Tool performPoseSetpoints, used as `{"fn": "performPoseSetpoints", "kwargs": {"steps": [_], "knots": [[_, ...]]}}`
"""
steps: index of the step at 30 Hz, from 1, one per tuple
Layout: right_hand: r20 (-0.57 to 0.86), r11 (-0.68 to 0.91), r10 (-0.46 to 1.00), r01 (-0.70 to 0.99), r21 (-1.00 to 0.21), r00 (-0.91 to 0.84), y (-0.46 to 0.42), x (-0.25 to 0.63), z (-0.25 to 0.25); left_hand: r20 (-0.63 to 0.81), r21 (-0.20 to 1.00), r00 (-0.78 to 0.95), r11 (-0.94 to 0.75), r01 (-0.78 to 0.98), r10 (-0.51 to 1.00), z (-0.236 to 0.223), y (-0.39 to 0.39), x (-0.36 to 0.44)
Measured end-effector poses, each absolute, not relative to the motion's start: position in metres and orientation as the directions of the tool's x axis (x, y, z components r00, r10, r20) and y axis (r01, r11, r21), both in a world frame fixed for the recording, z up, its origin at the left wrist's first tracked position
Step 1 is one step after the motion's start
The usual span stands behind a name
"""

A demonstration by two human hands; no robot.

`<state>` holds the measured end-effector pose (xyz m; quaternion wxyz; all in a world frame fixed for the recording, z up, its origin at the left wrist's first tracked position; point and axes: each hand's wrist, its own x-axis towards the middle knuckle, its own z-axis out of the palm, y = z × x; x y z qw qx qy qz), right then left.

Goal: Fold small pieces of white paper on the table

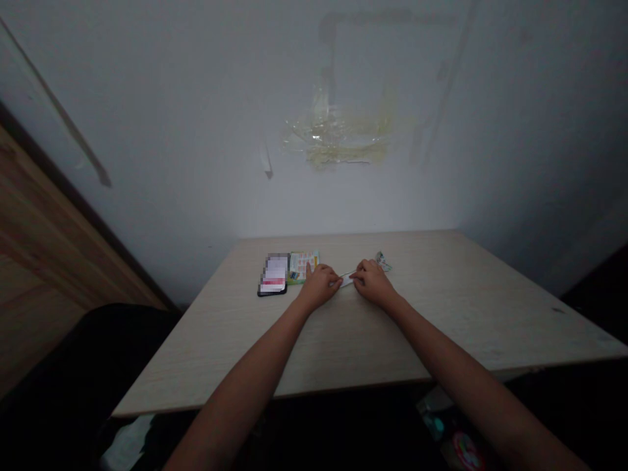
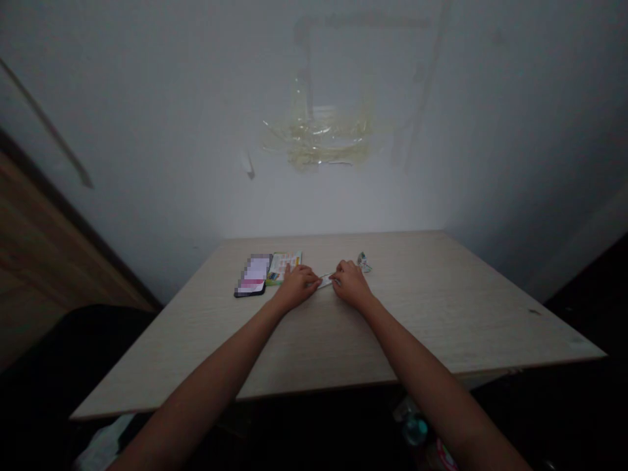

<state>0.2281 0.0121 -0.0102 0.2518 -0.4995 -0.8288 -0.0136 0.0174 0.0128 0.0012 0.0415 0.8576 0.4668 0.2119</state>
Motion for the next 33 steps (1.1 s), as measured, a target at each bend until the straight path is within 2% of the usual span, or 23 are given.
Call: {"fn": "performPoseSetpoints", "kwargs": {"steps": [7,15,19,25,33], "knots": [[0.415,0.504,0.831,0.818,-0.278,-0.371,0.017,0.228,-0.015,0.327,0.299,0.494,-0.584,0.755,0.806,0.003,0.009,0.015],[0.383,0.516,0.847,0.745,-0.424,-0.369,0.023,0.231,-0.022,0.321,0.389,0.543,-0.631,0.671,0.776,0.0,0.009,0.015],[0.389,0.552,0.83,0.69,-0.467,-0.4,0.026,0.235,-0.025,0.329,0.431,0.501,-0.599,0.675,0.801,-0.002,0.011,0.015],[0.414,0.569,0.817,0.679,-0.464,-0.402,0.025,0.237,-0.026,0.367,0.353,0.425,-0.547,0.759,0.827,-0.007,0.016,0.012],[0.489,0.629,0.761,0.667,-0.398,-0.426,0.027,0.236,-0.035,0.306,0.24,0.468,-0.543,0.805,0.829,-0.009,0.014,0.011]]}}
